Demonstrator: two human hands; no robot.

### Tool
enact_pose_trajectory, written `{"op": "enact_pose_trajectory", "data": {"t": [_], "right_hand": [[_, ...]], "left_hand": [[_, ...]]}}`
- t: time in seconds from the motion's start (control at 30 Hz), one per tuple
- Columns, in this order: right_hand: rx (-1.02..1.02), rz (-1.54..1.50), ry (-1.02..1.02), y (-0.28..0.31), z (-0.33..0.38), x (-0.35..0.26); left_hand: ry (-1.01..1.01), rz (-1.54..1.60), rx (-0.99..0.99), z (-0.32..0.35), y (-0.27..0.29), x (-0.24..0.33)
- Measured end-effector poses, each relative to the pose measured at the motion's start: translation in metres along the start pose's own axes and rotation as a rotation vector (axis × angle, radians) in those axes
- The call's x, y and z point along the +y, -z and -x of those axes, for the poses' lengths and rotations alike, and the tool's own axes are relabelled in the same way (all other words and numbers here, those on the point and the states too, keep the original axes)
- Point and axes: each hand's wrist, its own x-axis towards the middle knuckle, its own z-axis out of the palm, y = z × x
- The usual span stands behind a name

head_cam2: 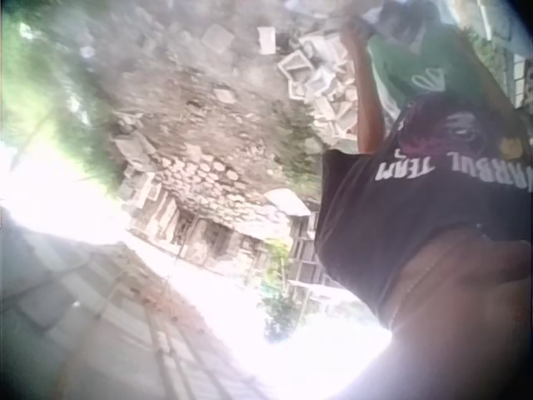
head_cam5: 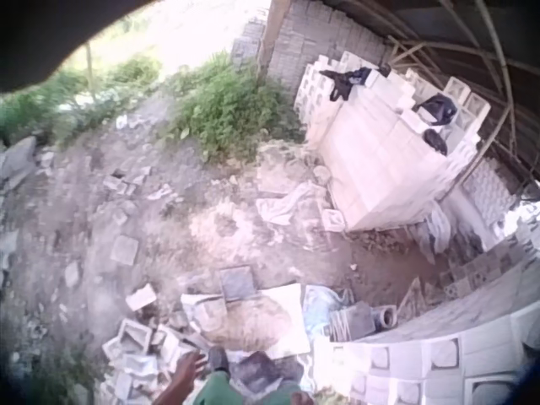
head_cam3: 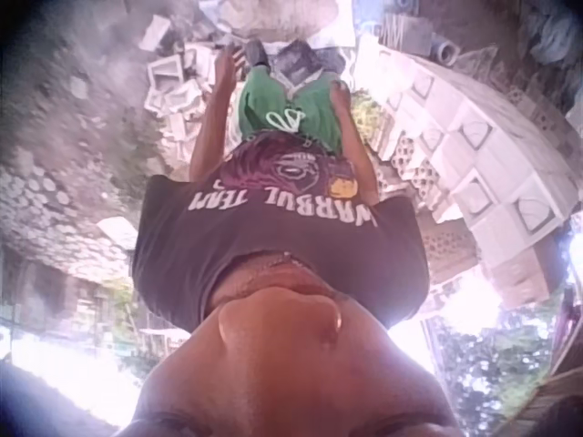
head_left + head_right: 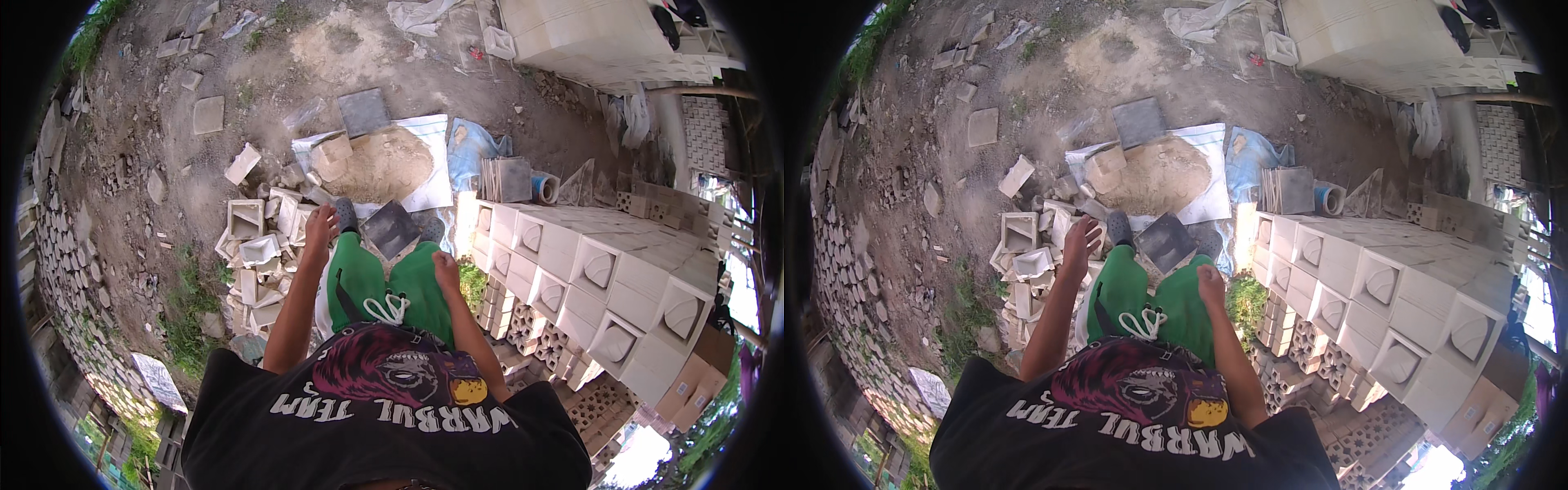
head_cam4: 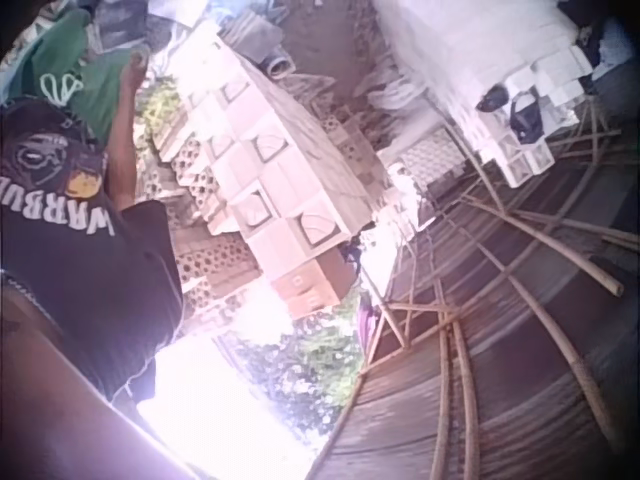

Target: The person walks through an outdoor yard filled with stacked concrete blocks and then sits on the ground. They use a wooden mallet to repeatedly strike a small piece of stone or concrete, breaking it into smaller fragments on a tarp.

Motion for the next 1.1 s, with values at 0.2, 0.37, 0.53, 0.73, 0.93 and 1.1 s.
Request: {"op": "enact_pose_trajectory", "data": {"t": [0.2,0.37,0.53,0.73,0.93,1.1], "right_hand": [[-0.099,0.059,0.048,0.001,-0.017,-0.007],[-0.138,0.128,0.085,0.003,-0.031,-0.025],[-0.216,0.267,0.139,0.012,-0.048,-0.057],[-0.332,0.341,0.212,0.016,-0.099,-0.059],[-0.433,0.37,0.222,0.043,-0.157,-0.03],[-0.484,0.414,0.243,0.083,-0.201,0.001]], "left_hand": [[0.041,0.059,0.112,-0.001,0.023,-0.014],[0.091,0.056,0.193,0.005,0.042,-0.029],[0.081,0.064,0.24,0.001,0.053,-0.059],[0.052,0.147,0.324,0.015,0.023,-0.082],[0.087,0.145,0.502,0.018,-0.029,-0.113],[0.068,0.128,0.556,0.005,-0.086,-0.148]]}}
